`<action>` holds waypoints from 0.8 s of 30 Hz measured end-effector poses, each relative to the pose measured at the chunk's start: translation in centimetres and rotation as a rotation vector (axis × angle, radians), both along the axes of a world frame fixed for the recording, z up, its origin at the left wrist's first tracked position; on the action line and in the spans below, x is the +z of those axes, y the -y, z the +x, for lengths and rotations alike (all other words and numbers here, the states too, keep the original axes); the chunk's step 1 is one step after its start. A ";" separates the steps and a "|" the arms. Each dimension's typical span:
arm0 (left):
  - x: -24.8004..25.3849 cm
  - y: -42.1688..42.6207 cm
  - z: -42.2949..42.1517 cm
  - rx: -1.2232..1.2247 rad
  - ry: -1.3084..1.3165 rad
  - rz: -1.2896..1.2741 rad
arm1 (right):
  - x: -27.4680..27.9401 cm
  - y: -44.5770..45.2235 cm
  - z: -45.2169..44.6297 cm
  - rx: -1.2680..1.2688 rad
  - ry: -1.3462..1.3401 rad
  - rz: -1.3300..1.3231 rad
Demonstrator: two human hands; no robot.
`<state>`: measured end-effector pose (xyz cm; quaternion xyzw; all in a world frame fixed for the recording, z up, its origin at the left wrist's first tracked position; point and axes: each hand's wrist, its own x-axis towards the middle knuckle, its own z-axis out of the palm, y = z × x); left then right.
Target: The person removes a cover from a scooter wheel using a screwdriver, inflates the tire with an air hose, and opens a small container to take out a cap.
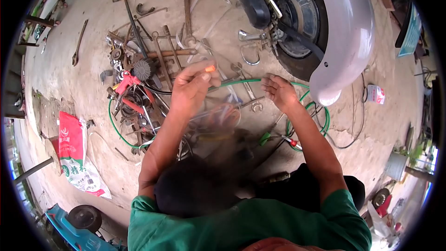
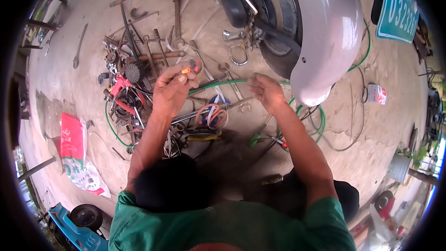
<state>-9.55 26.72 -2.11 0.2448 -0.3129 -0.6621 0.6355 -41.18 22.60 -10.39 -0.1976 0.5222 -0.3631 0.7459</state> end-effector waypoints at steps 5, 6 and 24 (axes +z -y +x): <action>0.2 0.0 -0.9 -0.160 -0.096 0.106 | -2.0 1.9 -5.4 -0.365 0.456 0.063; 0.3 -0.1 -1.3 -0.155 -0.072 0.125 | 0.0 2.2 -4.7 -0.367 0.479 0.037; -3.5 1.8 -7.7 -0.237 0.358 0.312 | 6.0 0.1 -13.2 -0.440 1.334 -0.022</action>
